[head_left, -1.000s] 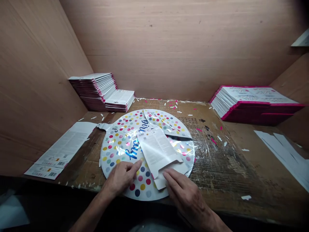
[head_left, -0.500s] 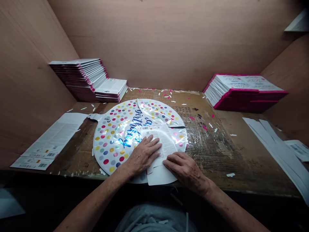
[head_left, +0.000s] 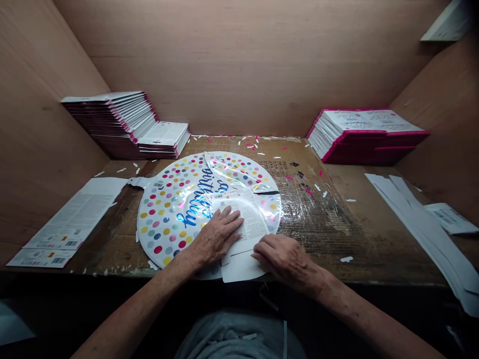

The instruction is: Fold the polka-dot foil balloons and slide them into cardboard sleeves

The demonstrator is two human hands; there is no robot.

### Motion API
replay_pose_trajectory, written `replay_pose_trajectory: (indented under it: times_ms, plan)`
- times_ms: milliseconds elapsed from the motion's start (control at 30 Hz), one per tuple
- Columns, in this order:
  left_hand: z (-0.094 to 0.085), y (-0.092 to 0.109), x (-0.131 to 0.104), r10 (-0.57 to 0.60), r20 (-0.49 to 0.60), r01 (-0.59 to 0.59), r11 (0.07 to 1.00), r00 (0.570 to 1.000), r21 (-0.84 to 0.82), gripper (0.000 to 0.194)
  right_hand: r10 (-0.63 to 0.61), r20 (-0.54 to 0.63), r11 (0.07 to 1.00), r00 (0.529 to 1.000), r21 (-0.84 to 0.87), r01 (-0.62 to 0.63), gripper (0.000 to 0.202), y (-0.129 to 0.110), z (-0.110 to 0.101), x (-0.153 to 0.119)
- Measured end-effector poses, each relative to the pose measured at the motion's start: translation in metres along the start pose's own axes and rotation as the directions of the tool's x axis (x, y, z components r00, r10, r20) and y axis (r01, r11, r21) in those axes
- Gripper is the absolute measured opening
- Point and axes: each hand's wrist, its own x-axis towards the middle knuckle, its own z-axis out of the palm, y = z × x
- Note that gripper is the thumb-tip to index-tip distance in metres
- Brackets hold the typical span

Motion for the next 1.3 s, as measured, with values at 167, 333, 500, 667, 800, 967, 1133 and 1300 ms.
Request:
replay_pose_trajectory:
  times_ms: [167, 333, 500, 667, 800, 967, 1133, 1300]
  plan:
    - [0.007, 0.009, -0.005, 0.005, -0.031, -0.005, 1.0, 1.0, -0.012, 0.037, 0.025, -0.143, 1.0, 0.989, 0.022, -0.022, 0.019, -0.01, 0.005, -0.01]
    - [0.011, 0.009, -0.009, -0.024, -0.032, 0.023, 0.999, 0.999, -0.033, 0.038, -0.016, -0.136, 0.999, 0.991, -0.039, 0.011, 0.021, -0.013, 0.014, -0.002]
    - [0.013, 0.005, -0.009, -0.007, -0.04, 0.006, 0.999, 0.999, -0.043, 0.038, -0.048, -0.012, 0.992, 0.999, -0.12, 0.046, 0.022, -0.007, 0.018, 0.01]
    - [0.01, 0.007, -0.003, 0.064, -0.024, -0.064, 0.998, 0.998, -0.017, 0.036, -0.075, 0.133, 0.992, 0.988, -0.091, 0.087, 0.024, -0.006, 0.004, -0.003]
    - [0.009, 0.009, -0.001, 0.072, -0.036, -0.073, 0.997, 0.997, -0.031, 0.035, 0.006, 0.018, 0.999, 1.0, 0.053, -0.007, 0.023, -0.009, -0.003, -0.015]
    - [0.01, 0.008, -0.003, 0.043, -0.036, -0.046, 0.996, 0.998, -0.073, 0.036, 0.022, -0.108, 1.0, 0.994, 0.005, -0.022, 0.022, -0.018, 0.011, -0.006]
    - [0.011, 0.006, -0.003, 0.034, -0.014, -0.035, 0.996, 0.999, -0.087, 0.036, -0.022, -0.037, 0.999, 0.999, -0.041, 0.02, 0.02, -0.018, 0.017, 0.006]
    - [0.013, 0.005, -0.004, 0.064, -0.025, -0.065, 0.996, 0.998, -0.058, 0.037, -0.019, 0.12, 0.998, 0.993, -0.054, 0.025, 0.022, -0.012, 0.011, 0.015]
